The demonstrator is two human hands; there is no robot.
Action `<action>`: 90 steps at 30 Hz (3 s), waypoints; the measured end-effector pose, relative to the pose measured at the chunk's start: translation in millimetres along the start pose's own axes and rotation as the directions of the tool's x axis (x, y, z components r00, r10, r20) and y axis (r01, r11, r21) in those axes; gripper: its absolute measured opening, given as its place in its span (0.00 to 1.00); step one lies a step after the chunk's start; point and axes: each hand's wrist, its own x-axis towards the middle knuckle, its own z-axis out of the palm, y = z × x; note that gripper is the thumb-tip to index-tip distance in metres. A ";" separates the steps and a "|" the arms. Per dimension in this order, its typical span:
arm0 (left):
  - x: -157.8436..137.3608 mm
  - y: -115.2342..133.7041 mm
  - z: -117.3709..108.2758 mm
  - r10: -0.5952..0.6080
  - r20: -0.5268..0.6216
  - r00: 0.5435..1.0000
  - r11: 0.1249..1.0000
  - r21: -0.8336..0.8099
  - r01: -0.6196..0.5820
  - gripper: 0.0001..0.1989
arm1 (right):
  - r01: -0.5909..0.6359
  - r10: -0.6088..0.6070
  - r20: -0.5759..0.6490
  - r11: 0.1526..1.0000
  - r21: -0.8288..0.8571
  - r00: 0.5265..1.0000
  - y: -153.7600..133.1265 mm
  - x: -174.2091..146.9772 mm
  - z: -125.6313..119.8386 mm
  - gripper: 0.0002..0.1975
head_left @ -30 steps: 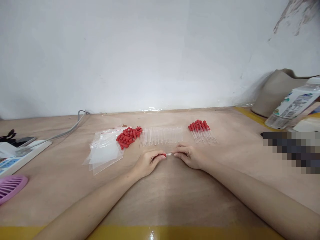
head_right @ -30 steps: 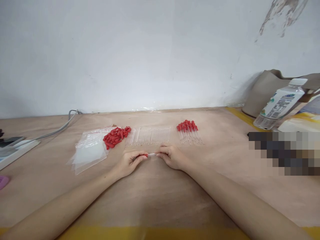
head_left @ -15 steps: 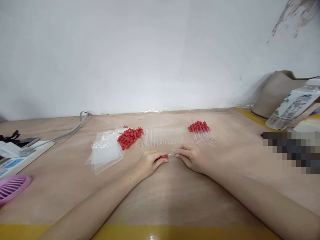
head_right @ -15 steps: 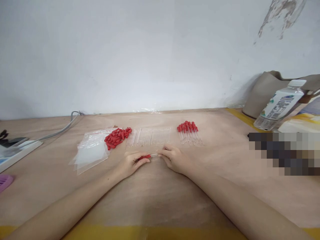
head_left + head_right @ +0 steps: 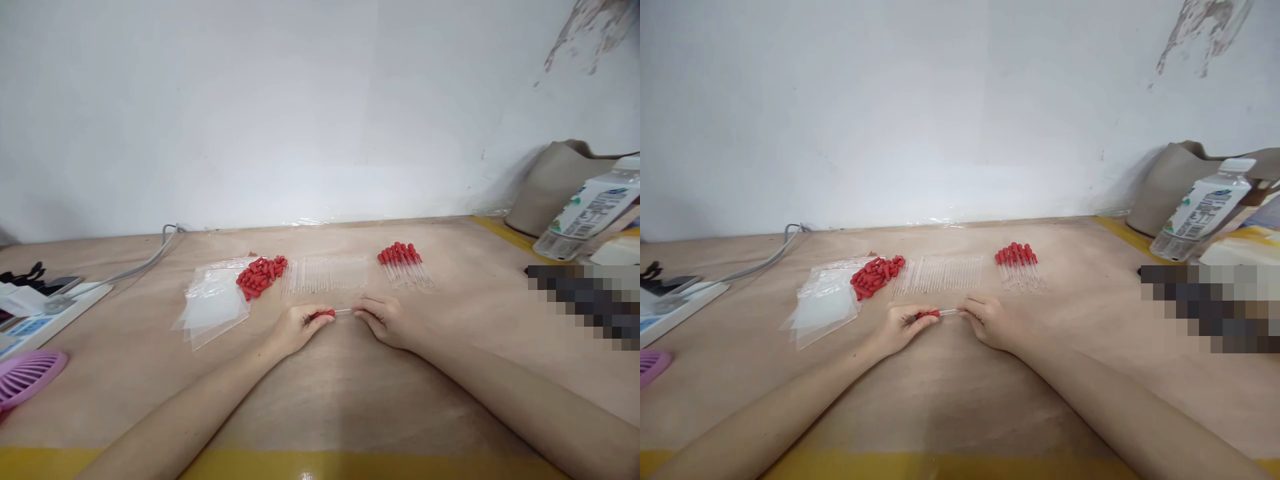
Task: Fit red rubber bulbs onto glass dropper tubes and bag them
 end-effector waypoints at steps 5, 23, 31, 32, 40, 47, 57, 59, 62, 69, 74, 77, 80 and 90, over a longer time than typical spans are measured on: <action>0.8 2.4 -1.2 -0.007 0.042 0.999 1.000 -0.004 0.007 0.08 | 0.009 -0.009 0.013 0.999 -0.044 1.000 0.1 0.8 4.3 0.11; -0.9 3.2 -1.9 0.080 0.083 0.993 0.994 0.064 -0.086 0.09 | -0.070 0.088 0.185 0.992 -0.103 0.979 -7.6 9.1 10.3 0.13; -1.2 2.3 -1.9 0.121 0.086 0.989 0.991 0.053 -0.126 0.09 | -0.198 0.192 0.305 0.980 -0.012 0.933 -13.2 15.7 4.8 0.16; -1.1 2.5 -2.2 0.094 0.067 0.993 0.995 0.037 -0.097 0.09 | -0.214 0.204 0.305 0.977 -0.002 0.930 -14.3 16.1 3.5 0.16; -0.7 3.7 -5.7 -0.126 0.078 0.989 0.985 -0.109 0.134 0.11 | -0.259 0.242 0.179 0.963 0.074 0.954 -15.7 8.5 0.2 0.08; 0.8 6.0 -6.4 -0.143 0.120 0.982 0.981 -0.112 0.157 0.10 | -0.178 0.176 0.151 0.984 0.000 0.973 -13.0 6.8 6.2 0.12; 0.1 3.9 -5.4 -0.147 0.099 0.984 0.982 -0.106 0.158 0.10 | -0.155 0.151 0.164 0.988 0.009 0.975 -12.1 12.2 8.0 0.16; -0.1 3.9 -5.2 -0.144 0.102 0.984 0.981 -0.116 0.156 0.10 | -0.162 0.159 0.171 0.987 0.007 0.972 -13.5 13.4 7.5 0.17; -0.4 4.3 -5.0 -0.137 0.105 0.985 0.982 -0.118 0.149 0.10 | -0.177 0.173 0.204 0.984 0.003 0.964 -14.7 14.7 5.8 0.18; 1.6 -0.4 -2.7 -0.124 0.048 0.991 0.983 -0.132 0.129 0.09 | -0.233 0.234 0.276 0.972 -0.035 0.932 -17.4 17.3 1.3 0.12; 2.5 -9.5 -4.8 -0.162 -0.047 0.986 0.986 -0.040 0.160 0.19 | -0.258 0.264 0.193 0.965 -0.053 0.945 -14.0 20.6 -12.2 0.09; 2.7 -10.4 -7.1 -0.124 -0.040 0.991 0.992 0.028 0.125 0.14 | -0.468 0.467 -0.023 0.880 -0.085 0.884 5.3 23.0 -26.4 0.09; 3.2 -8.0 -8.1 -0.060 0.002 0.998 0.994 0.090 0.060 0.09 | -0.726 0.694 -0.239 0.684 -0.076 0.679 32.5 23.1 -42.8 0.13; 4.9 -3.6 -8.8 -0.036 0.023 0.999 0.993 0.110 0.034 0.09 | -0.872 0.798 -0.363 0.394 -0.290 0.482 71.8 13.3 -53.0 0.23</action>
